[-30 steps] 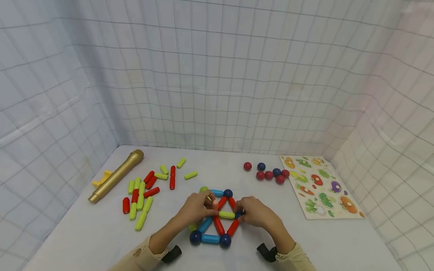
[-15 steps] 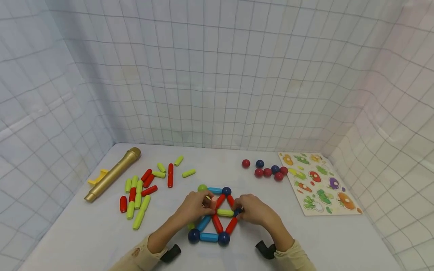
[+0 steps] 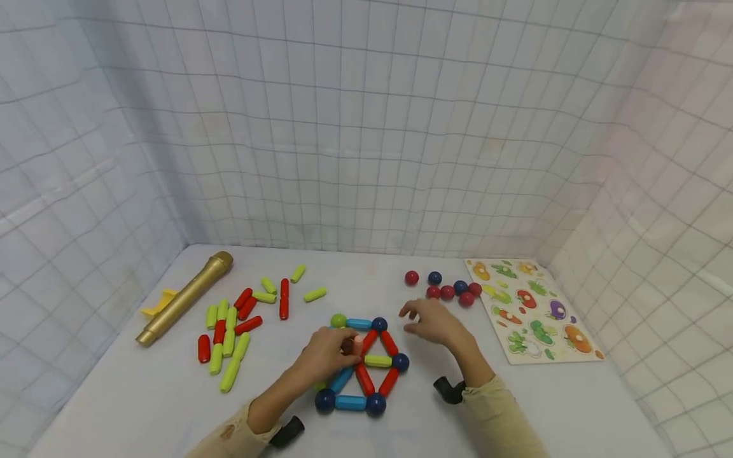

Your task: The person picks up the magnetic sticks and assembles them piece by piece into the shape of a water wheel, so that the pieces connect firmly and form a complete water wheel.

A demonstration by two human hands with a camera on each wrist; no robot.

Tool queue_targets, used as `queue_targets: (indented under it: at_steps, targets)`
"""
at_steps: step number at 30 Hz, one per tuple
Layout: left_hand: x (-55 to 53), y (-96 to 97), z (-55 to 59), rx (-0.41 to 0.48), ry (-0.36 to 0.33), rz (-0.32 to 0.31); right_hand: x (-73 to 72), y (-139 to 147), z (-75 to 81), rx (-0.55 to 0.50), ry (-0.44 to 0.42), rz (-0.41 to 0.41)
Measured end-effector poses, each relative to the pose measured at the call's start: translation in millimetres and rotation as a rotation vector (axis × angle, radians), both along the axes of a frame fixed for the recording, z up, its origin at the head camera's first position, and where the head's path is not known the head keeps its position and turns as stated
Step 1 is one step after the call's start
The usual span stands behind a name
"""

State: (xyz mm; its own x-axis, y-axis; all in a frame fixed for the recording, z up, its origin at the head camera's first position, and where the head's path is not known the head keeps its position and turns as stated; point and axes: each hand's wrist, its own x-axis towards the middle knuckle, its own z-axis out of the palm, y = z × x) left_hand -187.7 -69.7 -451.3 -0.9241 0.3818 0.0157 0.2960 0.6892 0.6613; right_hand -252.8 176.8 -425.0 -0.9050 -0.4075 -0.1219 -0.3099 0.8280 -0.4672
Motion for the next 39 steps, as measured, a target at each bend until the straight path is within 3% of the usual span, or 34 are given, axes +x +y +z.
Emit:
queue_targets:
  at_steps: [3, 5, 8, 12, 17, 21, 27, 31, 35, 39]
  targets:
    - [-2.6, 4.1, 1.7, -0.023, 0.003, 0.009, -33.5, 11, -1.7, 0.054, 0.185, -0.18]
    - [-5.0, 6.6, 3.8, -0.035, -0.002, 0.013, -52.3, 18, -4.8, 0.09, 0.252, -0.268]
    - [-8.4, 10.7, 5.1, -0.046, -0.007, 0.008, -69.8, 28, -13.4, 0.145, 0.265, -0.336]
    - [-9.1, 13.8, 2.4, -0.033, -0.025, -0.001, -73.8, 35, -25.2, 0.217, 0.212, -0.334]
    - [-6.2, 13.5, -1.4, -0.015, -0.054, 0.012, -59.4, 32, -29.2, 0.153, 0.175, -0.32]
    - [-3.3, 11.8, -3.1, -0.015, -0.049, 0.013, -34.3, 15, -20.5, 0.041, 0.205, -0.271]
    - [-1.0, 7.3, -3.0, -0.016, -0.047, 0.006, 17.1, -21, 1.9, -0.22, 0.285, -0.085]
    - [-1.6, 3.4, -4.0, -0.01, -0.024, -0.004, 42.3, -39, 10.9, -0.405, 0.292, 0.045]
    - [-2.4, -0.4, -5.4, -0.003, 0.0, -0.009, 53.4, -52, 9.1, -0.487, 0.311, 0.118]
    - [-3.1, -2.7, -3.0, -0.01, 0.004, -0.006, 56.1, -60, 4.5, -0.501, 0.341, 0.169]
